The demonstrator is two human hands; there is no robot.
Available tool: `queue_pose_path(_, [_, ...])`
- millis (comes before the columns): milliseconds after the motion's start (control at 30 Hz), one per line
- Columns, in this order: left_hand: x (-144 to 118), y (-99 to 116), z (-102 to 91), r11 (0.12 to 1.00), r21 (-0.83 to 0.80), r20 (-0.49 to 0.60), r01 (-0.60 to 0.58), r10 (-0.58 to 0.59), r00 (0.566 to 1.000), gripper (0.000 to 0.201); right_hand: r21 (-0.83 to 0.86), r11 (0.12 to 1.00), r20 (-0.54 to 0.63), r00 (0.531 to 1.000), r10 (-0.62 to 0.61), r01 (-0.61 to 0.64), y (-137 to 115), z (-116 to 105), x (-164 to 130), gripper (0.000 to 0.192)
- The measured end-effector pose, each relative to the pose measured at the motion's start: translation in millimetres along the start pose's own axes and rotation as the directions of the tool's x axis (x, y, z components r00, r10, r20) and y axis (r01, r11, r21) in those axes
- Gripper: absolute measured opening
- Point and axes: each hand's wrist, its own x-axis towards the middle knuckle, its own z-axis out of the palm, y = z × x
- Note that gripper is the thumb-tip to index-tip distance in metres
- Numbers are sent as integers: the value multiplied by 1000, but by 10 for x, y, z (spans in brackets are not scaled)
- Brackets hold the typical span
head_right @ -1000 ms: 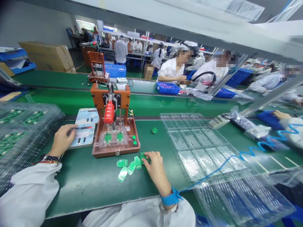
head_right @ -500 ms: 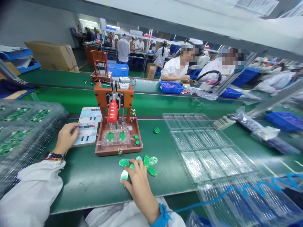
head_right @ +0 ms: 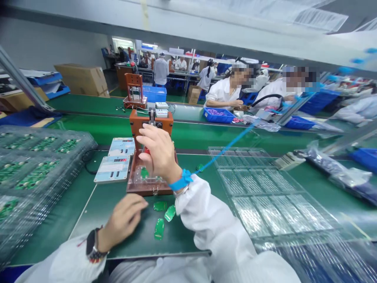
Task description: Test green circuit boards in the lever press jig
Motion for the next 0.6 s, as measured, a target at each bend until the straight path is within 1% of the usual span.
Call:
queue_pose_path(33, [-51, 60, 74, 999, -36, 125, 25, -20, 992, 36, -9, 997, -63, 995, -72, 72, 30, 44, 19, 39])
queue_pose_path(67, [-99, 96, 148, 997, -56, 233, 56, -41, 971, 38, -24, 994, -116, 987, -111, 109, 46, 56, 73, 40])
queue_pose_path(100, [-142, 112, 221, 995, -59, 320, 85, -62, 946, 40, -25, 994, -146, 983, -111, 109, 53, 39, 171, 41])
queue_pose_path(133, [-179, 111, 293, 993, -55, 385, 108, -79, 920, 43, -2, 998, -162, 985, -59, 59, 59, 4, 315, 41])
queue_pose_path(167, [-207, 97, 361, 991, -45, 427, 122, -92, 900, 46, 42, 998, -154, 987, 47, -41, 76, -40, 500, 43])
queue_pose_path(200, [-226, 75, 423, 991, -30, 452, 133, -105, 886, 47, 97, 981, -106, 978, 180, -170, 114, -78, 712, 46])
queue_pose_path(233, [-234, 50, 476, 989, -12, 466, 144, -122, 876, 46, 140, 941, -41, 948, 316, -308, 180, -101, 931, 55])
queue_pose_path(267, [-234, 26, 520, 988, 0, 472, 154, -136, 871, 43, 152, 892, 115, 904, 413, -426, 278, -101, 1132, 79])
queue_pose_path(300, [-225, 5, 551, 987, 5, 474, 161, -144, 869, 41, 133, 832, 304, 822, 482, -538, 403, -78, 1293, 102])
queue_pose_path(333, [-212, -11, 569, 986, 4, 473, 169, -151, 868, 38, 113, 769, 428, 729, 534, -630, 545, -40, 1393, 104])
queue_pose_path(367, [-197, -21, 571, 984, 1, 471, 180, -159, 868, 35, 90, 696, 420, 661, 622, -712, 688, 3, 1419, 84])
queue_pose_path(400, [-184, -24, 557, 981, 0, 467, 193, -171, 868, 33, 51, 668, 386, 631, 672, -742, 813, 39, 1364, 68])
queue_pose_path(433, [-177, -22, 530, 978, 2, 460, 210, -187, 868, 31, 25, 650, 329, 621, 712, -759, 904, 58, 1232, 48])
queue_pose_path(467, [-179, -14, 490, 973, 10, 451, 229, -208, 868, 30, 11, 648, 253, 629, 735, -761, 947, 53, 1032, 32])
queue_pose_path(500, [-191, -3, 441, 968, 21, 443, 248, -232, 866, 29, 4, 652, 186, 641, 745, -758, 937, 24, 777, 25])
queue_pose_path(533, [-211, 12, 386, 963, 33, 441, 268, -255, 861, 28, 7, 659, 80, 657, 750, -752, 875, -27, 484, 23])
queue_pose_path(567, [-240, 27, 329, 957, 45, 444, 286, -276, 852, 29, 32, 675, -88, 671, 736, -737, 768, -93, 171, 19])
queue_pose_path(600, [-273, 43, 274, 951, 56, 453, 305, -296, 841, 30, 46, 677, -184, 660, 729, -735, 628, -164, -143, 13])
